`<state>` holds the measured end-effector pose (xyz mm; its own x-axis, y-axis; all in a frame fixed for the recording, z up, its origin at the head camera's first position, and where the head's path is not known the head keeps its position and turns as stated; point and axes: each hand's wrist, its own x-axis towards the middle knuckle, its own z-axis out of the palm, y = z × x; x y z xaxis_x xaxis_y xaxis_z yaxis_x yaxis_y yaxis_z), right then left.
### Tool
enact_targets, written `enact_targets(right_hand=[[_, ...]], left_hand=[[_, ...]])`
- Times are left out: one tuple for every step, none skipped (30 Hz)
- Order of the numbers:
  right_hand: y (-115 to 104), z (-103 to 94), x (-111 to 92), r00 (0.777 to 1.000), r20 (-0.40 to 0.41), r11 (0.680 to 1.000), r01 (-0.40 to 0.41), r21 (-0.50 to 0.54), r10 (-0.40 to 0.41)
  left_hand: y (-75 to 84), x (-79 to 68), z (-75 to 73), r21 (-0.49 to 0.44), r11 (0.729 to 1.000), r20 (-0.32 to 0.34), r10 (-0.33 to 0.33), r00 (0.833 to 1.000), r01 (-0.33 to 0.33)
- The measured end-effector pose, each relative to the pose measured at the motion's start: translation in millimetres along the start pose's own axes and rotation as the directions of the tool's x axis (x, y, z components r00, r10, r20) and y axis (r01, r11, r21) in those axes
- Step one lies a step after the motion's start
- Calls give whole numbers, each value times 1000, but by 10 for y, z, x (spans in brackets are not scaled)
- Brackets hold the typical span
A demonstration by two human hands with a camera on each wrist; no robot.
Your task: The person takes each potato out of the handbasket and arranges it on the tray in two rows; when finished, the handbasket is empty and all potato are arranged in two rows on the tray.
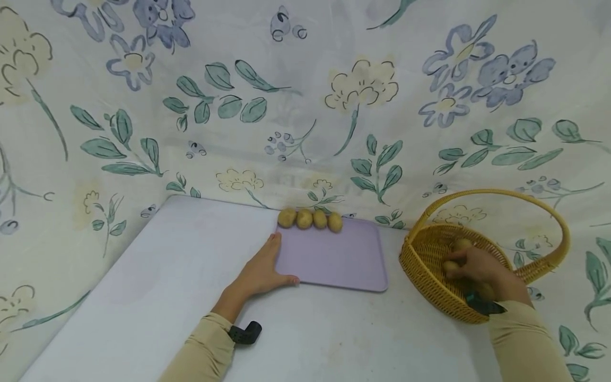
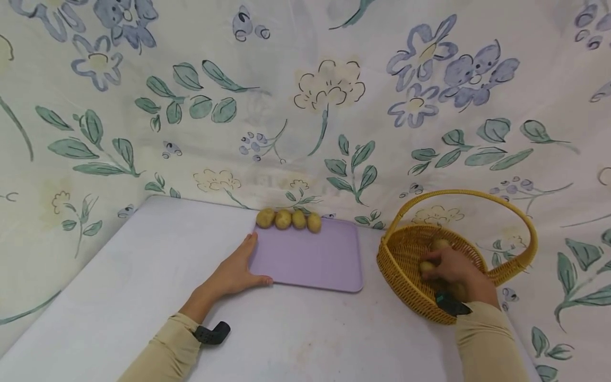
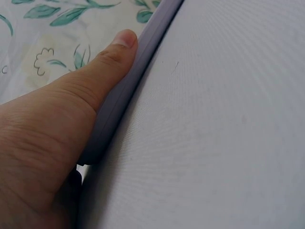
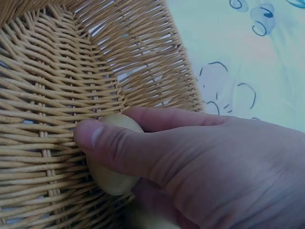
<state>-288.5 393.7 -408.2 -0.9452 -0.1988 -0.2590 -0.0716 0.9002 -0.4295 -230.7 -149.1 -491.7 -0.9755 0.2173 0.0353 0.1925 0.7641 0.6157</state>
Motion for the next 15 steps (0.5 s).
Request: enact_targets(right_hand=[[-1, -3, 1, 1000, -16, 998, 22, -52, -23], [-3, -4, 2, 999, -30, 995, 38, -97, -41], [-2, -5, 3, 998, -39, 990, 52, -129, -58], [-1, -4, 4, 997, -46, 988, 60, -144, -68], [1, -3, 6, 996, -50, 986, 68, -152, -76], [4, -2, 6, 995, -56, 983, 73, -166, -84], [8, 1, 7, 995, -57, 983, 76, -167, -86], [8, 2, 6, 995, -59, 983, 73, -169, -84], [10, 5, 5, 995, -60, 983, 71, -170, -83], [12, 8, 3, 995, -64, 983, 68, -168, -79], [16, 12, 0, 995, -68, 984, 61, -168, -73], [19, 17, -4, 995, -73, 984, 54, -169, -67], [23, 22, -7, 995, -79, 985, 47, -169, -62], [26, 27, -10, 995, -84, 986, 40, -164, -55], [31, 33, -14, 995, -89, 987, 38, -153, -52]], left_hand=[[0, 3, -3, 3, 1000, 3, -2, 1000, 2], [0, 5, -5, 4, 1000, 3, 1, 1000, -1], [0, 8, -8, 4, 1000, 4, 0, 1000, 0], [-2, 12, -8, 7, 1000, 5, -1, 1000, 1], [-3, 14, -9, 7, 1000, 7, -3, 1000, 3], [-6, 17, -8, 7, 1000, 6, -2, 1000, 2], [-7, 18, -8, 7, 1000, 8, -5, 1000, 5], [-6, 16, -9, 5, 1000, 8, -6, 1000, 6], [-5, 14, -9, 4, 1000, 10, -9, 1000, 9], [-4, 10, -9, 3, 1000, 10, -10, 1000, 10], [0, 6, -10, -4, 1000, 9, -9, 1000, 9], [2, 1, -11, -6, 1000, 7, -7, 1000, 7], [4, -2, -12, -6, 1000, 8, -8, 1000, 8], [5, -5, -12, -5, 1000, 9, -9, 1000, 9], [4, -6, -12, -4, 1000, 10, -10, 1000, 10]])
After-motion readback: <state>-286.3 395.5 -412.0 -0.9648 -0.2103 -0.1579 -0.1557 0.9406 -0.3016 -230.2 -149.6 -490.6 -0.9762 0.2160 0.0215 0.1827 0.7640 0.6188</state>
